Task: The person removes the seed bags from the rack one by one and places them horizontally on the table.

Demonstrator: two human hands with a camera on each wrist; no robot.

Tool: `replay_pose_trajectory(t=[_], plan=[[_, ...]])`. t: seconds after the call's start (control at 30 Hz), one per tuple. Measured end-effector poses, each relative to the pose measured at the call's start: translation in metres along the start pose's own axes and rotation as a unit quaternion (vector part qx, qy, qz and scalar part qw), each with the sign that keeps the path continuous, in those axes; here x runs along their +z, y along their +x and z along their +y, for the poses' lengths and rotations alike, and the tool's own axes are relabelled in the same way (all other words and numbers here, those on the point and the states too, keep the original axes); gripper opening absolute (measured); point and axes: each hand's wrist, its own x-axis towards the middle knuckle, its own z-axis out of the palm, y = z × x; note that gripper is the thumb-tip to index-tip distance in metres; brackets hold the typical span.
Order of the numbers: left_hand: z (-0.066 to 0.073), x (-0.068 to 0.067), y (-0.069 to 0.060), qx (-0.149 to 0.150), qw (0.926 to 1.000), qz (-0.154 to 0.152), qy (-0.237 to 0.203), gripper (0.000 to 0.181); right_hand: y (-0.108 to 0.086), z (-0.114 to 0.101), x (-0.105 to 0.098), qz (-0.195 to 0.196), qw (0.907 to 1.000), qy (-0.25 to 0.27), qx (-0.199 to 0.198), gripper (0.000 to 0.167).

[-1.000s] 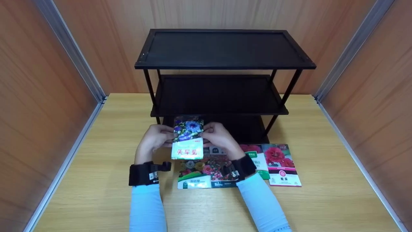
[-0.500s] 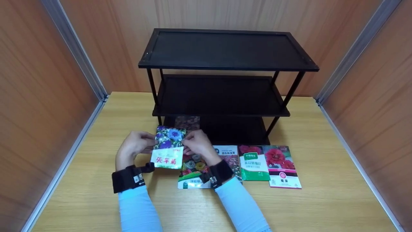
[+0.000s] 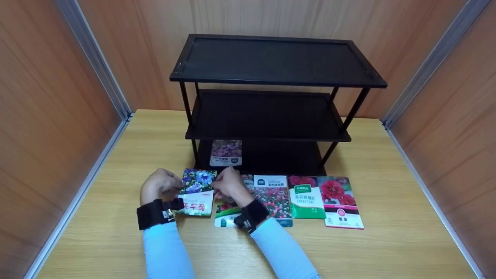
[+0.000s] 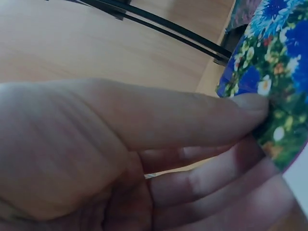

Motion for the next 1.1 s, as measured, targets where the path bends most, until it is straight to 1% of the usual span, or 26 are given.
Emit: replay_pose_trajectory(t=[0.13, 0.3, 0.53, 0.77, 0.83, 1.0, 1.1], plan=[[-0.002, 0.004, 0.004, -0.007, 1.0000, -0.003, 0.004, 0.017, 0.000, 0.001, 0.001, 0.007, 0.9996, -0.025, -0.007, 0.015], [-0.005, 0.007, 0.008, -0.020, 0.9998, -0.002, 0.007, 0.016, 0.001, 0.003, 0.003, 0.005, 0.9991, -0.042, -0.001, 0.018], [-0.005, 0.008, 0.013, -0.040, 0.9992, 0.002, -0.002, 0.016, 0.004, 0.005, 0.002, 0.005, 0.9987, -0.049, -0.013, 0.010], [-0.002, 0.009, 0.014, -0.037, 0.9993, -0.002, 0.008, 0.017, 0.003, 0.001, -0.002, 0.001, 0.9989, -0.044, 0.013, 0.013], [-0.001, 0.009, 0.014, -0.034, 0.9994, -0.003, 0.004, 0.018, 0.003, 0.000, -0.003, 0.001, 0.9989, -0.045, 0.016, 0.014], [0.000, 0.012, 0.013, -0.033, 0.9992, -0.007, -0.021, 0.019, 0.001, 0.002, -0.006, -0.004, 0.9993, -0.037, 0.001, 0.016], [-0.001, 0.013, 0.012, -0.033, 0.9992, -0.008, -0.022, 0.019, 0.000, 0.004, -0.007, -0.011, 0.9992, -0.036, -0.012, 0.015]])
